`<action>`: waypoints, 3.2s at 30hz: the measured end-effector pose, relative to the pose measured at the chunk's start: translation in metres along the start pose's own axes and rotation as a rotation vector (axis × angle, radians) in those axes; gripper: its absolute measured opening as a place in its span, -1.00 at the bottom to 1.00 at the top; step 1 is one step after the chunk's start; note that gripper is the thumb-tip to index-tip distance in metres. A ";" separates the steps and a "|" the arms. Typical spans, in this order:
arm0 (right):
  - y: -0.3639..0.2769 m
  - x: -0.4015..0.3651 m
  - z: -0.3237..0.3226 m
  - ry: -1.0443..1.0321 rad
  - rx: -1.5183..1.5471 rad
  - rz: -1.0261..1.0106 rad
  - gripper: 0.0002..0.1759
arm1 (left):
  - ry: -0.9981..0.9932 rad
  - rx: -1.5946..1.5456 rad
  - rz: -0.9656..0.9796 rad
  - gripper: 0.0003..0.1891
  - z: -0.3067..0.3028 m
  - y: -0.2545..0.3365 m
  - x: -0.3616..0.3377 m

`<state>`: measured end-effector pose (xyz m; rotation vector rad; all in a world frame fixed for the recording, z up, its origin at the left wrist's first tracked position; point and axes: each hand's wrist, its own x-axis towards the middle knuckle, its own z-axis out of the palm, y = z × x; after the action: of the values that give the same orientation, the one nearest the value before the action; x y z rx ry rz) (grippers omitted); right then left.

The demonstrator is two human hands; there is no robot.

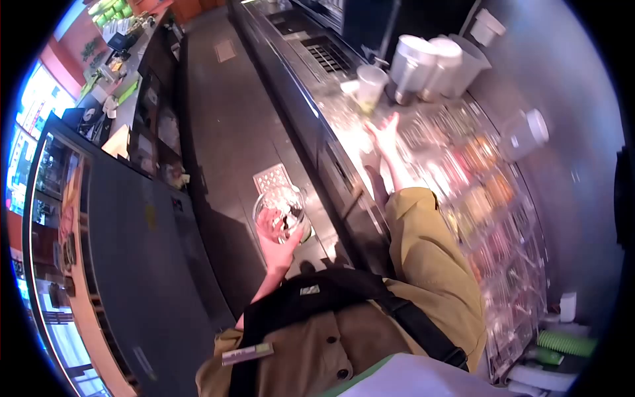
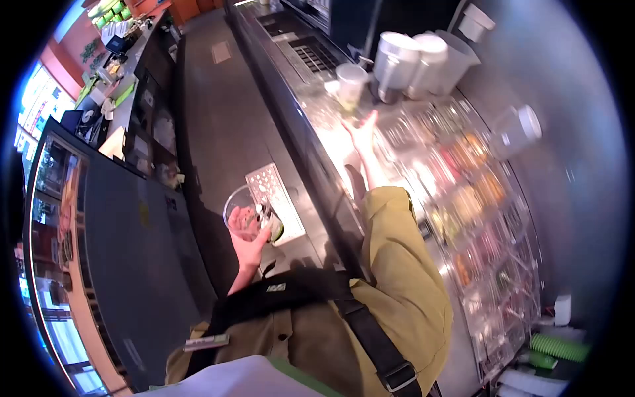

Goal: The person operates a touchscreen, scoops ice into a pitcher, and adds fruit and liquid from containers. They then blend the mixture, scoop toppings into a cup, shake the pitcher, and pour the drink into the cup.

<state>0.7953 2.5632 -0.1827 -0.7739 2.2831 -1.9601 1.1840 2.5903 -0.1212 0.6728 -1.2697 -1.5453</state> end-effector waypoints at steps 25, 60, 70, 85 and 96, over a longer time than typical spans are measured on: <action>-0.073 0.472 0.660 -0.305 0.335 -0.331 -0.04 | 0.615 0.259 0.184 -0.31 -0.210 -0.131 0.800; -0.110 1.029 1.076 0.715 -1.157 0.450 -0.28 | 0.078 1.017 0.098 -0.23 -0.004 -0.438 2.346; -0.156 1.048 1.137 0.693 -1.342 0.698 -0.08 | 0.300 1.271 0.269 0.07 0.035 -0.548 2.507; -0.178 1.058 1.123 0.252 -1.966 0.619 -0.21 | -1.801 -0.204 0.188 0.22 0.238 -0.358 1.859; -0.177 1.055 1.086 0.043 -2.142 -0.054 -0.58 | -1.547 -0.011 0.179 0.23 0.214 -0.355 1.776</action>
<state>0.3019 1.1425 0.0666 -0.5197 3.3543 1.2588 0.2393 1.0308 -0.1024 -0.8944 -2.2566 -1.8706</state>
